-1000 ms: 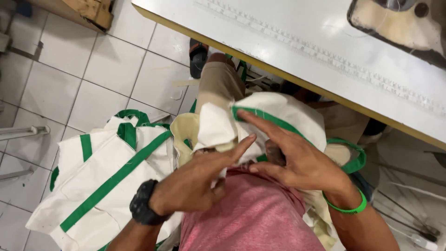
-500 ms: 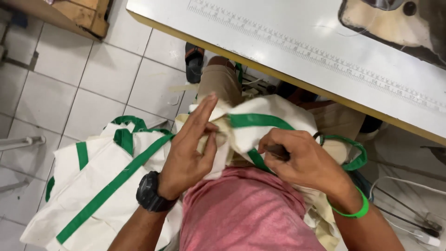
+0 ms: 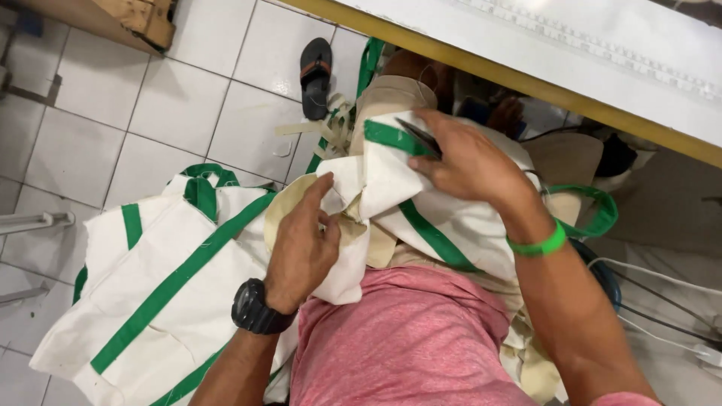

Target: Trimming loose and excess threads from the seams of fabric tote bags using scissors at a sewing workstation.

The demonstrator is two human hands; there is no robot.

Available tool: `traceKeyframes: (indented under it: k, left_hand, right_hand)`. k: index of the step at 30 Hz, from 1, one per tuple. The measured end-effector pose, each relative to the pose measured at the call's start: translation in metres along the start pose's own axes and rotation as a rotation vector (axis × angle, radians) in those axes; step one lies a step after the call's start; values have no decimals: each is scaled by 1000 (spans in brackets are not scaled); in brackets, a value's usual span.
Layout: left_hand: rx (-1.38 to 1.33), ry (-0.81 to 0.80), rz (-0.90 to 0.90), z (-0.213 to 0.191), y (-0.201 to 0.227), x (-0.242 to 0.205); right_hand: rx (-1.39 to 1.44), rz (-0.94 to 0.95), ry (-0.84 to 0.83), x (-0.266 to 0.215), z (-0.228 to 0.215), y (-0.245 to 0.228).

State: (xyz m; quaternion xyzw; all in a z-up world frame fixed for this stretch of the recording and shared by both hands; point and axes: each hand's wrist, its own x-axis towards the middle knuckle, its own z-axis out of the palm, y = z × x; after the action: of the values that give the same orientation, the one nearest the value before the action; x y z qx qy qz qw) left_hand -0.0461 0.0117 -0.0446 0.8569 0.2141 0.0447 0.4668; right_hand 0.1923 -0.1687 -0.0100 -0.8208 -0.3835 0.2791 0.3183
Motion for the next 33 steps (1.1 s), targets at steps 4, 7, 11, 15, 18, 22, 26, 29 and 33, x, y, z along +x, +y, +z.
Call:
traceKeyframes:
  k: [4, 7, 11, 15, 18, 22, 26, 29, 33]
  left_hand:
    - [296, 154, 327, 12, -22, 18]
    - [447, 62, 341, 23, -28, 42]
    - [319, -152, 203, 50, -52, 60]
    - [224, -93, 192, 75, -64, 53]
    - [327, -73, 252, 93, -71, 54]
    - [61, -45, 72, 72, -37, 59]
    - [-281, -16, -272, 50, -24, 88]
    - [-690, -86, -423, 45, -22, 104]
    - [-821, -229, -604, 21, 28, 103]
  right_hand:
    - [16, 45, 37, 0, 8, 2]
    - [-99, 38, 135, -13, 22, 29]
    - [-42, 37, 159, -20, 31, 22]
    - [74, 62, 4, -3, 41, 36]
    - [-82, -1, 163, -5, 68, 89]
    - [-68, -169, 390, -65, 43, 59]
    - [82, -285, 160, -152, 16, 8]
    - [121, -330, 5, -196, 19, -8]
    - [28, -233, -39, -229, 26, -2]
